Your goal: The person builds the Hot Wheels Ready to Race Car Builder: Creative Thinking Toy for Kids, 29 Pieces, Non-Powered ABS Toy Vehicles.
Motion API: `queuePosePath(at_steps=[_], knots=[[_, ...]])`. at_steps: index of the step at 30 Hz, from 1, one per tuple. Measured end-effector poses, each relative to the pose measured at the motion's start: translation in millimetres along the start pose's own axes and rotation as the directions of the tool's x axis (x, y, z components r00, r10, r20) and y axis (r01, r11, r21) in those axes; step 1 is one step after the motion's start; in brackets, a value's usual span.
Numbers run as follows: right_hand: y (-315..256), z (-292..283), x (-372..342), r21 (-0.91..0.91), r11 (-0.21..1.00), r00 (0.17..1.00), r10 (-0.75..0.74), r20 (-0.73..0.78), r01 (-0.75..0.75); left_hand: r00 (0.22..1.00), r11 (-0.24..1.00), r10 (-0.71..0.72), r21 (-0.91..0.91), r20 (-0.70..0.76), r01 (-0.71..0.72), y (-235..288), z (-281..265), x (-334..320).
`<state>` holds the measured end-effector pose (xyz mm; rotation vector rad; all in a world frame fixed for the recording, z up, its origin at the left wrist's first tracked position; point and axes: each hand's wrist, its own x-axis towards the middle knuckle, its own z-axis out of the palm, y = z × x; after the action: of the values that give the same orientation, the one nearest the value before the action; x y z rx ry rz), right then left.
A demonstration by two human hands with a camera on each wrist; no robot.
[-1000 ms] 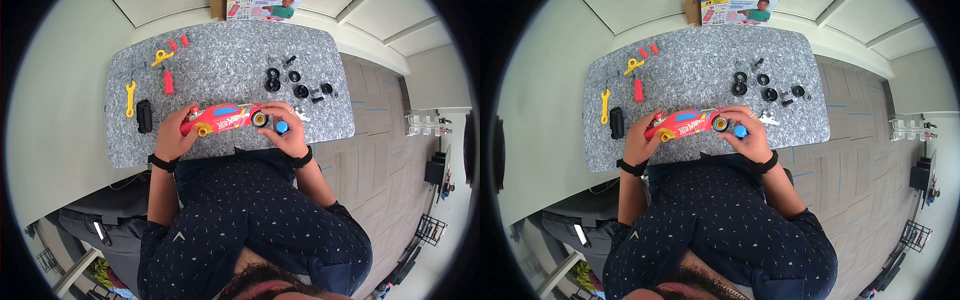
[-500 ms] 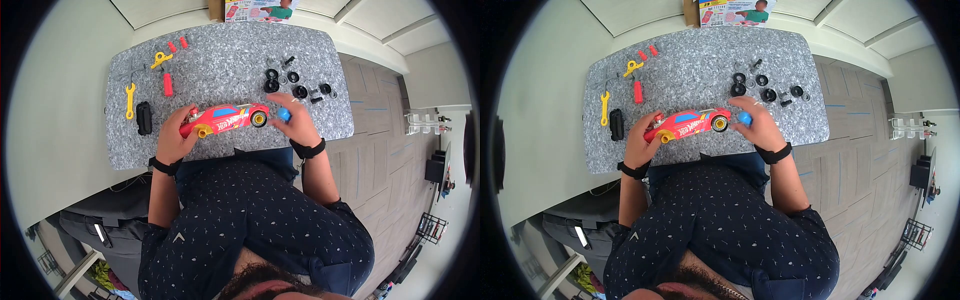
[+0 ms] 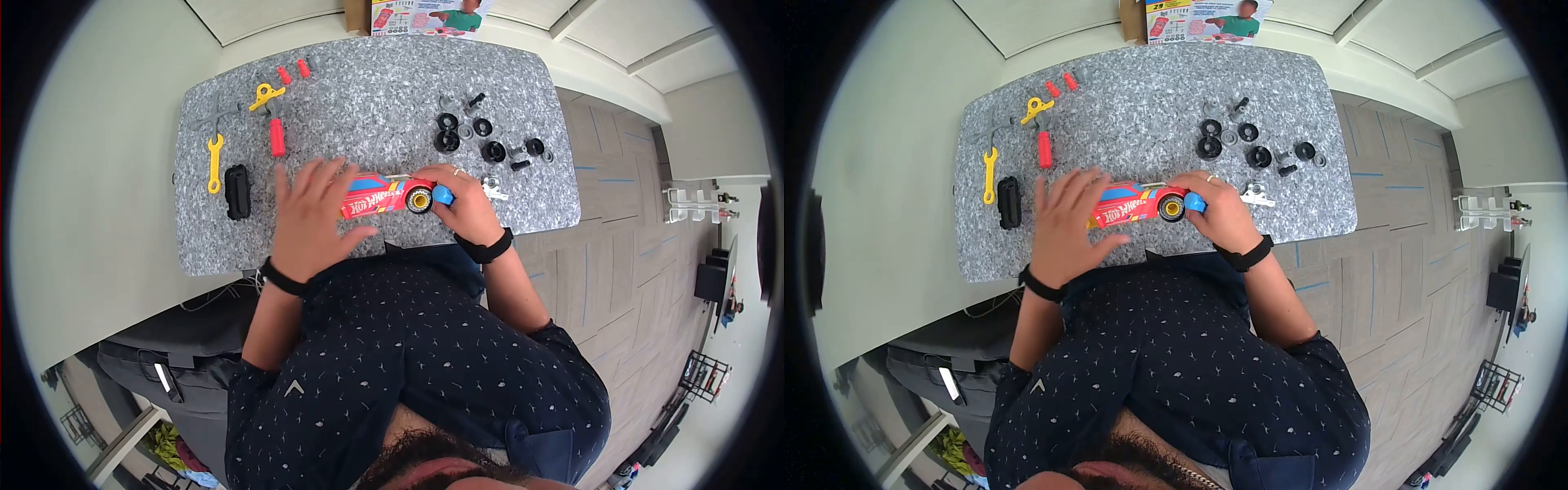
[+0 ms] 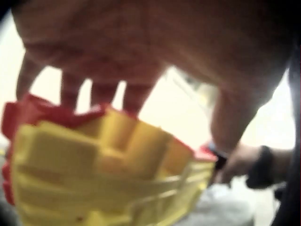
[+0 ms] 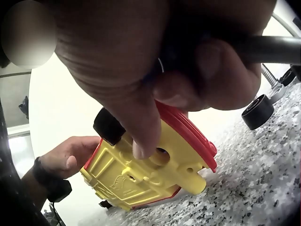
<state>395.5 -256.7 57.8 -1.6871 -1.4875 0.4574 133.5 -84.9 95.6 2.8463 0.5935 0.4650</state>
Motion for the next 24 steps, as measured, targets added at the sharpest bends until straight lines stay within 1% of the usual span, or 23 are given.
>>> queuePosePath(at_steps=[2, 5, 8, 11, 12, 15, 18, 22, 24], knots=[[-2.4, 2.9, 1.1, 0.009, 1.000, 1.000, 0.007, 0.004, -0.007, 0.998, 0.996, 0.057, -0.074, 0.000, -0.057, 17.6, 10.1, 14.4], [-7.5, 6.4, 3.8, 0.026, 1.000, 1.000, 0.012, 0.008, -0.013, 0.988, 0.983, 0.149, -0.098, -0.043, -0.153, 28.6, 37.8, 26.9], [-8.6, 3.5, 3.8, 0.015, 1.000, 1.000, 0.008, 0.001, -0.008, 0.990, 0.973, 0.139, -0.179, -0.029, -0.142, 27.2, 49.8, 32.7], [11.5, -14.9, 6.5, -0.106, 0.994, 0.997, 0.000, -0.078, -0.008, 0.989, 0.968, 0.138, -0.203, -0.054, -0.147, 27.9, 44.5, 35.0], [13.3, -23.4, 9.6, -0.186, 0.978, 0.989, 0.072, -0.129, -0.096, 0.989, 0.968, 0.137, -0.204, -0.060, -0.146, 28.9, 43.2, 34.4], [39.6, -40.2, 24.5, -0.358, 0.891, 0.947, 0.195, -0.254, -0.279, 0.989, 0.968, 0.129, -0.207, -0.075, -0.142, 31.9, 41.4, 33.2], [61.7, -41.1, 47.2, -0.464, 0.795, 0.915, 0.279, -0.291, -0.390, 0.989, 0.968, 0.125, -0.212, -0.077, -0.138, 32.8, 41.8, 32.8], [86.5, -36.7, 61.6, -0.576, 0.712, 0.915, 0.334, -0.225, -0.402, 0.989, 0.967, 0.123, -0.217, -0.077, -0.137, 31.5, 43.9, 32.2], [89.7, -36.6, 62.1, -0.588, 0.703, 0.915, 0.339, -0.217, -0.400, 0.989, 0.968, 0.120, -0.214, -0.081, -0.135, 31.8, 43.7, 31.5]])
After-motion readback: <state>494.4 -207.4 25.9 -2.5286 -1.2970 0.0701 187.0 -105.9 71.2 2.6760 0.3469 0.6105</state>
